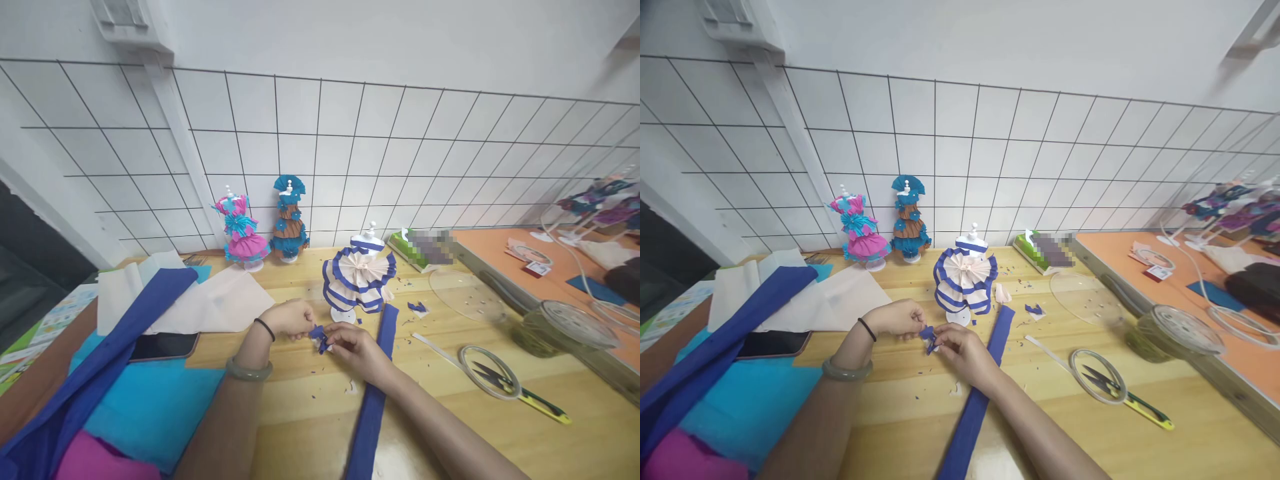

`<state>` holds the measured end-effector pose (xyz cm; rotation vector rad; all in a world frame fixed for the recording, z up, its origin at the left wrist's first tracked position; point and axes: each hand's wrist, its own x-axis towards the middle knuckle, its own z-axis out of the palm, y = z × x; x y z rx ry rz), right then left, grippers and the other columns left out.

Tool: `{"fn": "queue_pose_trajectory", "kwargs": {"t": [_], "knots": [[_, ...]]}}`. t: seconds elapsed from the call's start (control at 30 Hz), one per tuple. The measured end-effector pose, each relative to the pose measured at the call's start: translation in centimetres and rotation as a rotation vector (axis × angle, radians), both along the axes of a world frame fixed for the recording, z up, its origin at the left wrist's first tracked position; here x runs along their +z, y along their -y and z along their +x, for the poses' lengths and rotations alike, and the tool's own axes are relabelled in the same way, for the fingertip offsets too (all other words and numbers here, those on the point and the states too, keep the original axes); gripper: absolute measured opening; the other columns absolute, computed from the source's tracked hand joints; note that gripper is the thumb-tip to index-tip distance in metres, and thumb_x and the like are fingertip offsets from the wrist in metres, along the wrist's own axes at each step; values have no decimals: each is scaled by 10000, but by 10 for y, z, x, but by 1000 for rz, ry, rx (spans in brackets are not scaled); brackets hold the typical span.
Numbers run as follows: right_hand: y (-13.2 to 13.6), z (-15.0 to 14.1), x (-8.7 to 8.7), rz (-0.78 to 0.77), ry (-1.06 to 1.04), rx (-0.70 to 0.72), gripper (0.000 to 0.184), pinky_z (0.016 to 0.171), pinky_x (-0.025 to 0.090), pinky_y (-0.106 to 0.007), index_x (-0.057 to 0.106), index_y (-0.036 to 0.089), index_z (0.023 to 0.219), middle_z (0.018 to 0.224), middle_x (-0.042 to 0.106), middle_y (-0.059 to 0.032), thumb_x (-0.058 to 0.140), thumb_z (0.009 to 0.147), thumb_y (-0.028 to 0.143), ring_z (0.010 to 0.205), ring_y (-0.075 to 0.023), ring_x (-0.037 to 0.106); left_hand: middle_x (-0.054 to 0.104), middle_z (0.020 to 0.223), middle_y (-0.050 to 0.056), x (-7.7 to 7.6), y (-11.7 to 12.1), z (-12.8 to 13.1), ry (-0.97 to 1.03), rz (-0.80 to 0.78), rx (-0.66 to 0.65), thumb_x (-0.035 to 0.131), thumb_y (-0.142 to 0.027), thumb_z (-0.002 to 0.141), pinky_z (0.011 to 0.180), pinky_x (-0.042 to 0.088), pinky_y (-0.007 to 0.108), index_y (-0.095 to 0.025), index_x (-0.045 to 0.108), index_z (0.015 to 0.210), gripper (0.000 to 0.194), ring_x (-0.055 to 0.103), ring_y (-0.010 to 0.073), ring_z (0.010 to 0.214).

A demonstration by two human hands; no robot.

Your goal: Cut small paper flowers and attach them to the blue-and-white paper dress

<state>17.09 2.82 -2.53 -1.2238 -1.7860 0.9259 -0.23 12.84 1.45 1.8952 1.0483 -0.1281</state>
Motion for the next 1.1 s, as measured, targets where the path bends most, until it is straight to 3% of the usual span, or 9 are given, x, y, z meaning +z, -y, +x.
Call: {"fn": "queue_pose_trajectory", "kwargs": {"t": [0.2,0.4,0.47,0.6,0.7,0.9,1.1], "knots": [[-4,1,-8,-109,-157,-26,87,752,461,-317,621,169,722,989,619,-98,638,717,254,925,-210,582,549,573,-27,-3,-1,-1,101,-25,16,573,-320,622,397,369,168,-153,556,689,181,475,71,422],[-4,1,-7,-324,-334,-41,258,544,487,-272,513,169,794,594,609,7,640,693,369,523,-137,607,537,566,-43,1,2,3,243,-103,37,595,-320,628,449,406,181,-162,507,739,212,492,72,458],[-3,1,-3,-369,-380,-50,278,522,485,-254,491,175,820,635,618,5,637,686,370,536,-136,619,526,534,-52,4,4,5,272,-126,49,605,-289,620,447,405,186,-163,491,730,202,492,72,440],[-2,1,5,-458,-438,-80,290,500,503,-244,451,189,924,906,630,-55,560,733,379,604,-141,653,515,516,-65,8,5,7,323,-147,64,624,-220,594,428,390,184,-162,478,733,210,490,72,421],[-2,-2,7,-514,-432,-106,322,488,511,-254,423,193,1009,875,625,-54,502,779,403,627,-158,661,518,524,-68,7,4,6,354,-161,60,627,-188,586,423,389,183,-163,475,759,231,495,73,427],[-5,-17,0,-442,-380,-159,469,491,466,-229,452,184,993,695,553,33,707,619,306,567,-121,582,543,534,-60,3,3,7,368,-192,66,640,-188,595,430,414,195,-163,464,815,283,539,93,443],[-9,-20,-7,-401,-359,-179,444,517,435,-234,454,184,983,580,511,81,689,608,222,499,-100,534,549,544,-52,-1,1,5,371,-204,66,622,-172,621,426,423,190,-161,467,828,259,557,97,459]]}}
